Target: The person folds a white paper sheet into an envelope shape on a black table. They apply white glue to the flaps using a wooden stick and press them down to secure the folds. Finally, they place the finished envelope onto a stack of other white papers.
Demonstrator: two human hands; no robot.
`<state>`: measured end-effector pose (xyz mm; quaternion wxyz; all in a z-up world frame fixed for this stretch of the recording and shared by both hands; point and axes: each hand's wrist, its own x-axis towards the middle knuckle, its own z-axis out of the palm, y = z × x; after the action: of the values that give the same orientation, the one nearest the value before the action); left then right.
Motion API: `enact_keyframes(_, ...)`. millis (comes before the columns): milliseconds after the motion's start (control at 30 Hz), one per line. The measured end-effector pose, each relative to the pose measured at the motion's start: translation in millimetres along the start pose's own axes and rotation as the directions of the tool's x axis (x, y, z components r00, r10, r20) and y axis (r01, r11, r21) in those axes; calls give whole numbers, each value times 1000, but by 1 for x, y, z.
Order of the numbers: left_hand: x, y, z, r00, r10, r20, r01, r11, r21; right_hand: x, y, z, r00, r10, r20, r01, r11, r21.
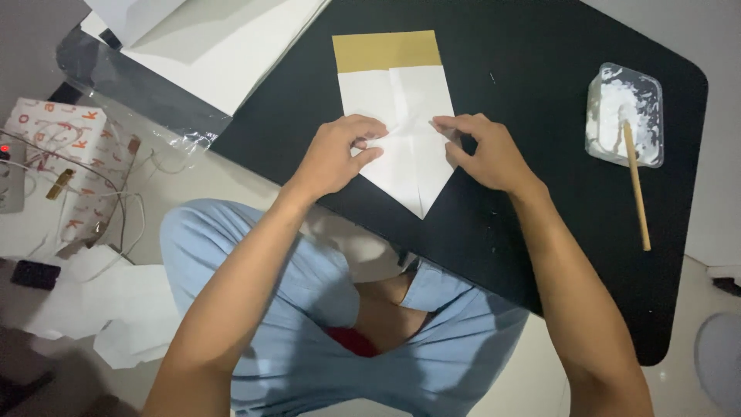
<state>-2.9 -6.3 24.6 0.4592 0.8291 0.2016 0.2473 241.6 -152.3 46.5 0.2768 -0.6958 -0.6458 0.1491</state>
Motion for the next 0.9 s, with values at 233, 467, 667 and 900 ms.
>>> enact_keyframes(233,2,1,-1,999,-31,12,31,999,17,3,-3,0,1000,13,14,-14,997,77)
enact_keyframes(467,1,9,0,997,-53,54,46,991,123,0,5,4,998,-48,37,47,998,33)
enact_keyframes(667,-2,17,1,996,-12,86,-7,977,213,-4,-23,-1,994,-103,49,108,986,-128)
enact_keyframes(900,-5,6,10,993,64,99,-92,945,315,-11,-10,12,972,-201,124,235,872,-429)
